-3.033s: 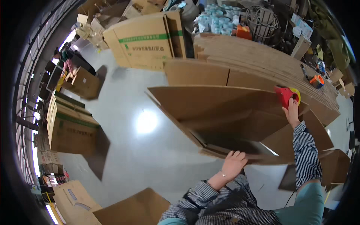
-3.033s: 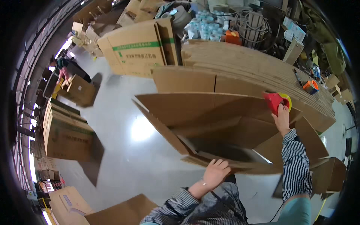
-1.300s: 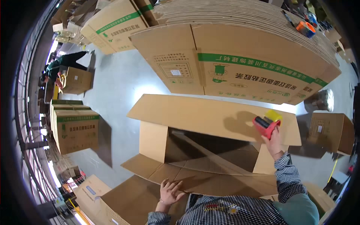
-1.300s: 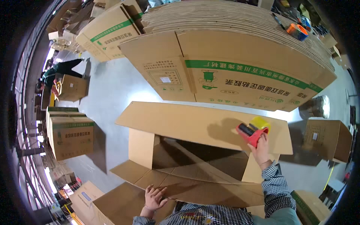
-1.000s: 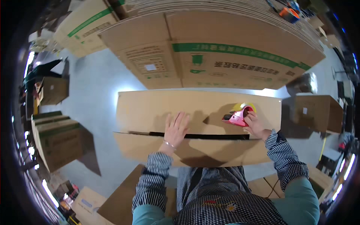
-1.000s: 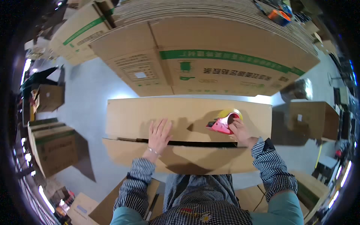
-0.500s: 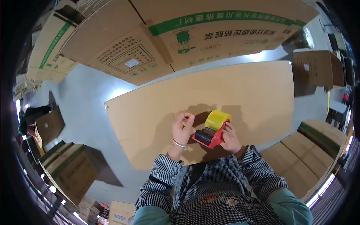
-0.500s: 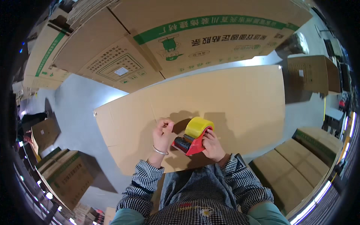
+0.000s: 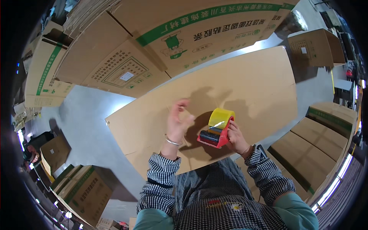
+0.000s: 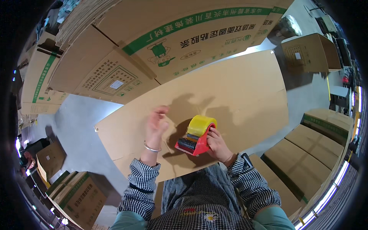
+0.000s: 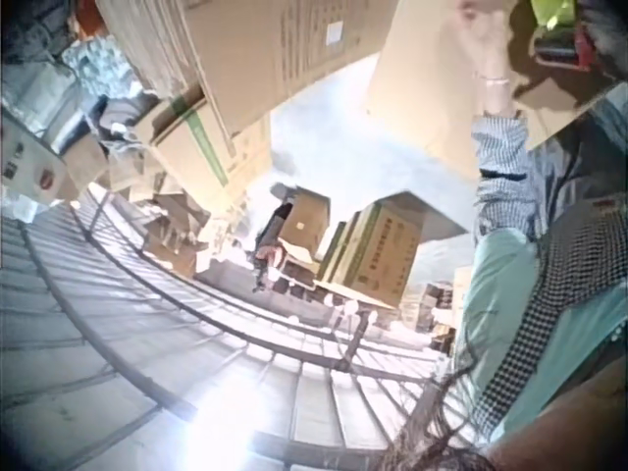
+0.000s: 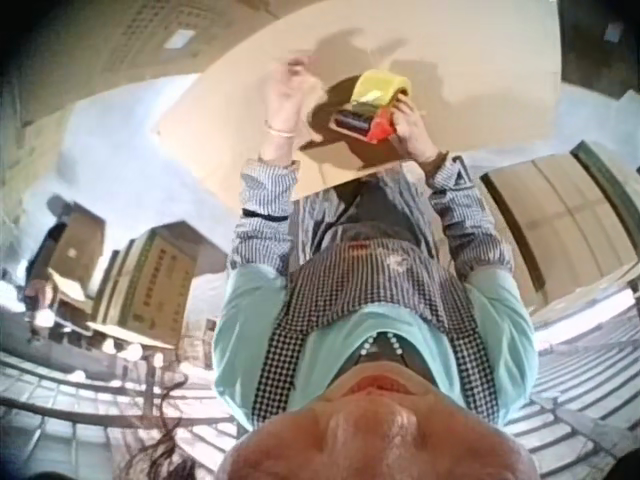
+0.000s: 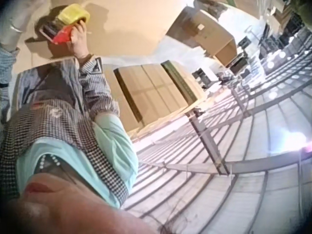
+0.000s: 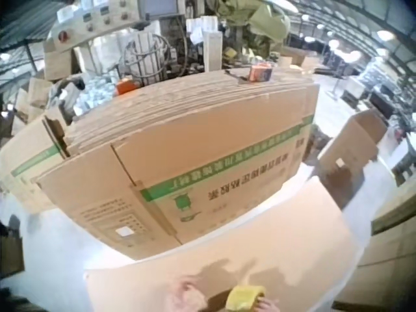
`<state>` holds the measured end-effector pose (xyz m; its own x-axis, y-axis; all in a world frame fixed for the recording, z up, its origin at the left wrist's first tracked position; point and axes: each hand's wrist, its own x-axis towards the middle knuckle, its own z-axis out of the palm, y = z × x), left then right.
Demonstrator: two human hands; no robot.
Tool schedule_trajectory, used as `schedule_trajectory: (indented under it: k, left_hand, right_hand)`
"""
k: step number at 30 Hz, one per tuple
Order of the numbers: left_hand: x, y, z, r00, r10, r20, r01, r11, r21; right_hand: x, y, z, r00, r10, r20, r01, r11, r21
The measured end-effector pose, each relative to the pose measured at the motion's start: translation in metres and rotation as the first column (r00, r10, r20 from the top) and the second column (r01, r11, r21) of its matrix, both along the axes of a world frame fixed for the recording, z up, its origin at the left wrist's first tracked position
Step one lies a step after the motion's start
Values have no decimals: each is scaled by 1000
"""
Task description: Assembling flat cardboard sheets into boxes and taping the bottom flaps using a handheld dispenser.
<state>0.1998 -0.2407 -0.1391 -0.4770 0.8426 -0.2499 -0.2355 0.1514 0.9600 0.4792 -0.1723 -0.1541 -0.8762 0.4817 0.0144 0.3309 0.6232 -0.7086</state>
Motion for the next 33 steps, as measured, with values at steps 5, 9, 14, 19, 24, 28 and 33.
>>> schedule_trajectory:
  k: [5, 9, 14, 19, 24, 28, 33]
  left_hand:
    - [30, 9, -13, 895, -419, -155, 426, 904, 18]
    - [35, 54, -10, 850, -442, 286, 454, 890, 25]
    - [-34, 193, -49, 966, -45, -255, 29, 997, -67]
    - [-24, 231, -106, 325, -501, -802, -124, 818, -562]
    - [-46, 235, -74, 596, -785, -169, 587, 569, -575]
    - [-18, 136, -52, 330, -619, -713, -31, 748, -663]
    - [140, -12, -44, 311, -662, -682, 57, 729, -682]
  right_hand:
    - [-7, 7, 3, 1000, 17, -4, -18, 999, -44]
    - [-14, 25, 43, 1000, -24, 4, 24, 1000, -16]
    - [-12, 7, 69, 744, -651, 151, 495, 386, -779]
    - [-3, 13, 43, 632, -660, 407, 658, 180, -731]
    - [8, 13, 35, 625, -681, 381, 662, 204, -721]
    - [5, 13, 32, 645, -671, 365, 618, 178, -765]
    - [24, 11, 48, 696, -665, 269, 633, 393, -667]
